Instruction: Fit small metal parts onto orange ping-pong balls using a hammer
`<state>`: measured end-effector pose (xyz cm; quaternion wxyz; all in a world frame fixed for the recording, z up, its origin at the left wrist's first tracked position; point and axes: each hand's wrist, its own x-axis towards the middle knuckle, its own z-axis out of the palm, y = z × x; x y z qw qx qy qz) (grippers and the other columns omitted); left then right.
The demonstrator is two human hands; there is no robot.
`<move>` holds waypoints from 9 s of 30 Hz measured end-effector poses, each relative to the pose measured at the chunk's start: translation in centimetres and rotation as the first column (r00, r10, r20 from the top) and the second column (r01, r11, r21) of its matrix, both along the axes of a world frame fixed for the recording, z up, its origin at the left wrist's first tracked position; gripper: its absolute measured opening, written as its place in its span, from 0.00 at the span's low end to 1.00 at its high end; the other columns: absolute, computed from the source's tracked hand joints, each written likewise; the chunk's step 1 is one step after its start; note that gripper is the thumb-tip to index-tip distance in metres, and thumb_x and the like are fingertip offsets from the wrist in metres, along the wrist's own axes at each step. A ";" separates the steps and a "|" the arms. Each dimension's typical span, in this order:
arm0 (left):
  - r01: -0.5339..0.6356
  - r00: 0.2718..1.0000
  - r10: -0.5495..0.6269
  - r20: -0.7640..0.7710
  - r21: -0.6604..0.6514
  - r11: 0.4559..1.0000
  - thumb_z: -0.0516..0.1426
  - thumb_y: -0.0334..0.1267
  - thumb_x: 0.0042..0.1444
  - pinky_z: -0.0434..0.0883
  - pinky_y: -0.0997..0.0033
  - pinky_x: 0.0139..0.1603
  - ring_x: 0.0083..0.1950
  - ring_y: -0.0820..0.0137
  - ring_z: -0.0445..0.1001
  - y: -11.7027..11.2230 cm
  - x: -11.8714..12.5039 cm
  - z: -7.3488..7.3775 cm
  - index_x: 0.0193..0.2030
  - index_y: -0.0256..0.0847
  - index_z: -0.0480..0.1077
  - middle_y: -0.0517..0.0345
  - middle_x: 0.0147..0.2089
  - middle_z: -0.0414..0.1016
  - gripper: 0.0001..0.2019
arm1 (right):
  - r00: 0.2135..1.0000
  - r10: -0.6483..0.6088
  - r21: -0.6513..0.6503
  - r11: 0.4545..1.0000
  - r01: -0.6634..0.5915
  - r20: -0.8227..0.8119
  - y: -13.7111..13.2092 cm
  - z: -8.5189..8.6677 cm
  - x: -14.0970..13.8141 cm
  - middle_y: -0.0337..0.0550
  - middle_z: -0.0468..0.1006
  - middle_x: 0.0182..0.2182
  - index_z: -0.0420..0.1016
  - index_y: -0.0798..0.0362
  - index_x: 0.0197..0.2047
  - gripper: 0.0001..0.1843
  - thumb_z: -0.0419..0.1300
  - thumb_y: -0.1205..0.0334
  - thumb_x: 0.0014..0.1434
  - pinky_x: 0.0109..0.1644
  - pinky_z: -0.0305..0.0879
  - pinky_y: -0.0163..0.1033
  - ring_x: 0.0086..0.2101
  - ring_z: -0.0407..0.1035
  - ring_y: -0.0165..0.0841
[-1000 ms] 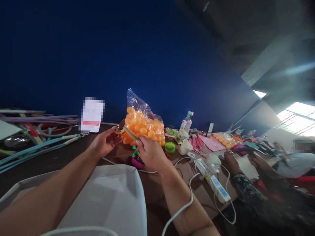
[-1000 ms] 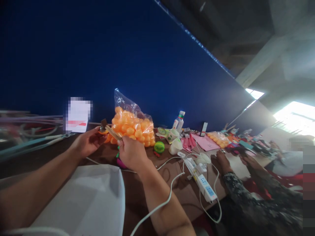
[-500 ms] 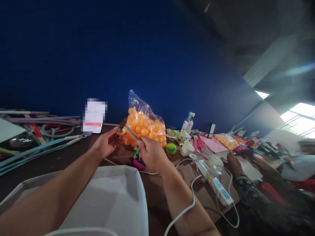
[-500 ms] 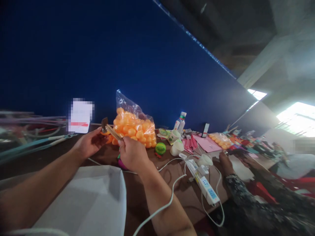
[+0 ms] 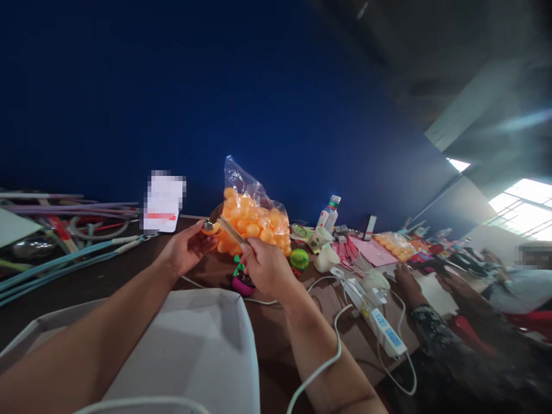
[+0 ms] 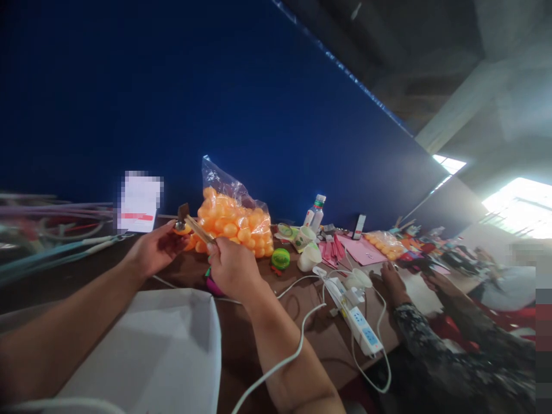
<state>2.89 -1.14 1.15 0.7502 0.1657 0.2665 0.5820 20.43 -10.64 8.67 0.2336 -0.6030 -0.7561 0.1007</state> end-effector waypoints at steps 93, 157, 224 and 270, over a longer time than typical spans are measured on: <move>0.054 0.986 -0.056 -0.155 -0.020 0.998 0.57 0.28 0.56 0.76 0.72 0.25 0.24 0.70 0.76 -0.3 0.3 0.1 0.36 0.32 0.74 0.49 0.30 0.79 0.04 | 0.791 0.133 -0.232 0.973 0.012 0.597 1.9 -2.2 0.9 0.46 0.82 0.36 0.81 0.50 0.37 0.13 0.54 0.64 0.55 0.36 0.63 0.38 0.38 0.75 0.39; 0.109 0.975 -0.103 -0.195 0.022 0.994 0.59 0.31 0.57 0.76 0.73 0.26 0.26 0.70 0.77 0.6 0.2 -1.7 0.38 0.32 0.75 0.50 0.31 0.79 0.05 | 0.784 0.115 -0.197 0.980 0.009 0.610 1.7 -2.1 0.7 0.53 0.80 0.37 0.79 0.54 0.41 0.15 0.53 0.64 0.56 0.42 0.67 0.44 0.40 0.74 0.45; 0.168 0.972 -0.156 -0.174 0.054 0.984 0.57 0.31 0.57 0.76 0.71 0.27 0.28 0.68 0.78 -0.1 0.2 -0.8 0.39 0.32 0.75 0.49 0.32 0.79 0.07 | 0.521 -0.051 -0.133 0.984 -0.122 -0.852 2.0 -2.6 -1.5 0.33 0.74 0.20 0.66 0.54 0.29 0.10 0.63 0.60 0.48 0.18 0.61 0.28 0.15 0.63 0.23; 0.161 0.969 -0.147 -0.198 0.053 0.986 0.59 0.32 0.56 0.74 0.74 0.25 0.25 0.71 0.75 -0.1 0.4 -1.1 0.38 0.32 0.74 0.52 0.30 0.77 0.05 | 0.500 -0.008 -0.129 0.970 -0.208 -0.866 1.9 -2.7 -1.6 0.32 0.70 0.16 0.74 0.55 0.35 0.12 0.66 0.55 0.52 0.20 0.62 0.29 0.16 0.63 0.23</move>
